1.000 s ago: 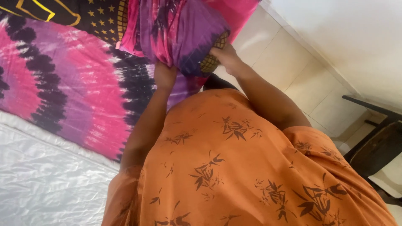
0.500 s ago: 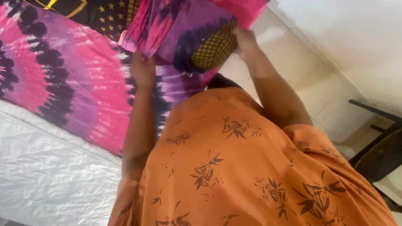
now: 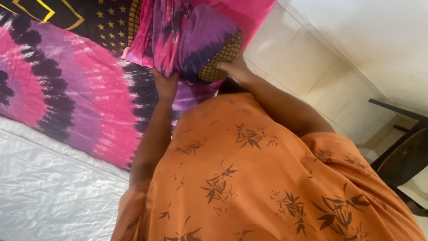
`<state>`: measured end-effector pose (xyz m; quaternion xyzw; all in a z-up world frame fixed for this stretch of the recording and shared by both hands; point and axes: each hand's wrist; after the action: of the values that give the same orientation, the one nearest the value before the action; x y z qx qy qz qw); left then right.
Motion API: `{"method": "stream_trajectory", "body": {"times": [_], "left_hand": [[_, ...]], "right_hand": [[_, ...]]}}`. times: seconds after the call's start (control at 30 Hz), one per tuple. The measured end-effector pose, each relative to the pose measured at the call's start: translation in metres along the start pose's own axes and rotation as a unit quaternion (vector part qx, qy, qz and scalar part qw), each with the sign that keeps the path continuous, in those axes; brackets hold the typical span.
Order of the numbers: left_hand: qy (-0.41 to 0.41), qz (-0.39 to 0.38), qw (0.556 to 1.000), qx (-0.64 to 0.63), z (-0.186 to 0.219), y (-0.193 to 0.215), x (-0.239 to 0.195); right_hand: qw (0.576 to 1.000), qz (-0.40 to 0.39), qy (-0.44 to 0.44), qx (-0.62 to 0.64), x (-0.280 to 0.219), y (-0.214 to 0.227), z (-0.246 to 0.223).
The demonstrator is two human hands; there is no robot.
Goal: The person sits on the floor beside a bed and wraps a black bag in a pink and purple tie-dye fabric, folding the fabric around it and gathering the corners at the top. They then tie the gathered fabric closed with a pink cord and smooth the wrapped bundle flat on the floor.
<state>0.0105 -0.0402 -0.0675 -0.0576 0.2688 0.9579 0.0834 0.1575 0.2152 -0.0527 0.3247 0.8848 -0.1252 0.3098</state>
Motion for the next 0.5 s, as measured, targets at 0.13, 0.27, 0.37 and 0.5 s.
{"method": "stream_trajectory", "body": {"times": [0.13,0.27,0.37,0.5], "left_hand": [[-0.014,0.007,1.000,0.015,0.012,0.001,0.008],[0.054,-0.022,0.998,0.022,0.109,0.028,0.007],[0.008,-0.040,0.999,0.032,0.126,0.041,0.011],[-0.038,-0.059,0.997,0.024,0.168,0.043,0.020]], "right_hand": [[0.982,0.183,0.008,-0.045,-0.008,-0.020,-0.041],[0.988,0.147,0.051,-0.026,0.011,-0.008,-0.054],[0.986,0.154,-0.021,0.053,0.027,0.001,-0.071],[0.975,0.115,-0.162,0.099,0.047,0.004,-0.073]]}}
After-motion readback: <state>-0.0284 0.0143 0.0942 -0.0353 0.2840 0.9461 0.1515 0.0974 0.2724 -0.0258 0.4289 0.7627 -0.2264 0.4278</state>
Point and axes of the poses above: each hand's wrist, its own x-axis towards the middle knuckle, its own y-axis out of the back of the hand, z = x × y, and after that the axes turned 11 degrees about z, right-handed
